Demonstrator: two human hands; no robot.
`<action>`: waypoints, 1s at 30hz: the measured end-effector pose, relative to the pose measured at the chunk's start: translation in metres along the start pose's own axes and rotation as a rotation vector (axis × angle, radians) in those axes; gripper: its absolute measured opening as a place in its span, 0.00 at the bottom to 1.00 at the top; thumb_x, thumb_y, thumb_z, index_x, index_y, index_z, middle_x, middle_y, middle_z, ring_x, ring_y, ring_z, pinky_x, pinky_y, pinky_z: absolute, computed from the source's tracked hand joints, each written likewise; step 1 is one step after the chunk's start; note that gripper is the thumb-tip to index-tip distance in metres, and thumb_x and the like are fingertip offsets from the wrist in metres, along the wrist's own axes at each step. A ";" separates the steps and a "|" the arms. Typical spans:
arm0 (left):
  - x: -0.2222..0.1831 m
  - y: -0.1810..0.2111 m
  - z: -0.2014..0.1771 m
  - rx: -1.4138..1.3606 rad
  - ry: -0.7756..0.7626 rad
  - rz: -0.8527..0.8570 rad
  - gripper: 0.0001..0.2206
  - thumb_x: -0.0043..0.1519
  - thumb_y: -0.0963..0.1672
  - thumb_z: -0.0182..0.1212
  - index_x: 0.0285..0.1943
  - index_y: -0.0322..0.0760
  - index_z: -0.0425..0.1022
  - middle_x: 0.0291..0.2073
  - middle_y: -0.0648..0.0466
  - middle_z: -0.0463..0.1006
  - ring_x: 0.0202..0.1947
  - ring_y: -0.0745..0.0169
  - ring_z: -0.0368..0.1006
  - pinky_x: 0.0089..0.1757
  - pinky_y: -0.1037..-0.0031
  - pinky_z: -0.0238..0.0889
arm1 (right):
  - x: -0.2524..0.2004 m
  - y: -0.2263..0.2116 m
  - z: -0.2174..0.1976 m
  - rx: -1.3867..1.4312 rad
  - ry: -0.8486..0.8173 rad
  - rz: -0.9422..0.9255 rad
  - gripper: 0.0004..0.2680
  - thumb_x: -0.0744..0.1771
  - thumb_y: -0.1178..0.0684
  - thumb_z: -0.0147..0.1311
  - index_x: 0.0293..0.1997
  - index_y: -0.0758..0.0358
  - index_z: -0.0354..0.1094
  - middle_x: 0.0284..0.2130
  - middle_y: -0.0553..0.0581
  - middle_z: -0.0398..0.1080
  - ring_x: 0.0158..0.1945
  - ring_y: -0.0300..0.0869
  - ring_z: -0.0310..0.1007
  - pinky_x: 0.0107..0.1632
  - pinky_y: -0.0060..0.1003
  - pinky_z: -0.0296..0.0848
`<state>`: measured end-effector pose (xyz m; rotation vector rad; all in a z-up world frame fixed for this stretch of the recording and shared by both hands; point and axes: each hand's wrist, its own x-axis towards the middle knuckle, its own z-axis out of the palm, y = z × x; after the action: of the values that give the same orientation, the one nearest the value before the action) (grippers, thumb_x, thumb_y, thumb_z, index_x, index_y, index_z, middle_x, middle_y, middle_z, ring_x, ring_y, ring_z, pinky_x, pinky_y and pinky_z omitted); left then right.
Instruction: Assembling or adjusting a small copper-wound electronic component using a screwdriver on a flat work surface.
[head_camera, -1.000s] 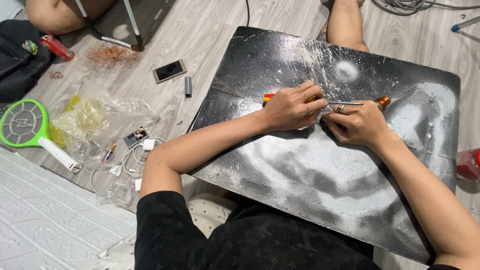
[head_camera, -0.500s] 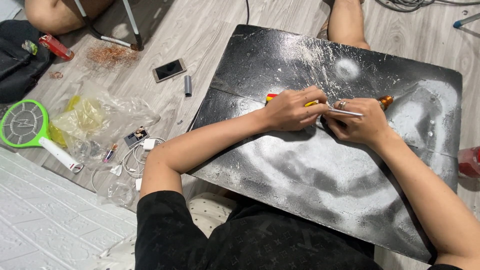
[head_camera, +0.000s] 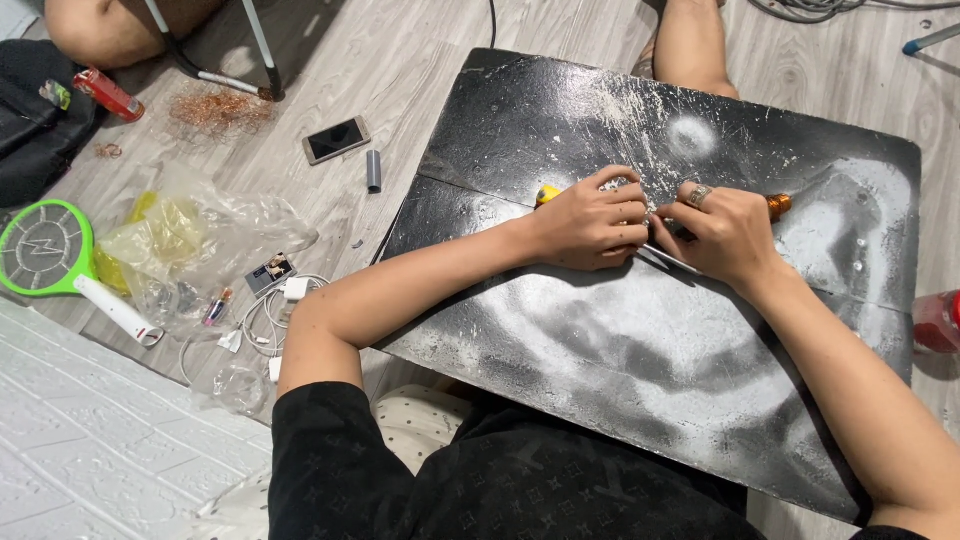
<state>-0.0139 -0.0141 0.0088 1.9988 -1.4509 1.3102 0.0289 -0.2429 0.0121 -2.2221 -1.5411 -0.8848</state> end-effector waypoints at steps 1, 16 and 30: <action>-0.002 0.001 0.002 0.000 0.001 -0.001 0.04 0.52 0.42 0.61 0.32 0.45 0.72 0.26 0.61 0.66 0.32 0.61 0.69 0.52 0.59 0.64 | 0.003 -0.002 -0.002 0.001 -0.001 0.000 0.05 0.67 0.51 0.60 0.31 0.56 0.72 0.22 0.51 0.63 0.23 0.46 0.67 0.28 0.36 0.67; 0.062 0.091 -0.038 -0.456 0.323 -0.253 0.16 0.63 0.36 0.38 0.49 0.38 0.74 0.43 0.51 0.75 0.43 0.57 0.71 0.43 0.66 0.70 | -0.008 0.010 0.010 0.070 -0.011 -0.014 0.07 0.67 0.50 0.57 0.30 0.59 0.70 0.22 0.52 0.61 0.23 0.50 0.67 0.26 0.40 0.64; 0.064 0.182 -0.158 -1.066 -0.005 -0.282 0.07 0.63 0.29 0.56 0.45 0.23 0.67 0.56 0.43 0.71 0.52 0.49 0.75 0.60 0.59 0.73 | 0.015 -0.012 -0.014 -0.014 -0.135 0.017 0.06 0.65 0.57 0.62 0.26 0.58 0.74 0.23 0.47 0.69 0.18 0.35 0.60 0.22 0.31 0.58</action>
<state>-0.2455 -0.0134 0.1010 1.3700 -1.3538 0.2582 0.0169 -0.2350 0.0306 -2.3443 -1.5766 -0.7569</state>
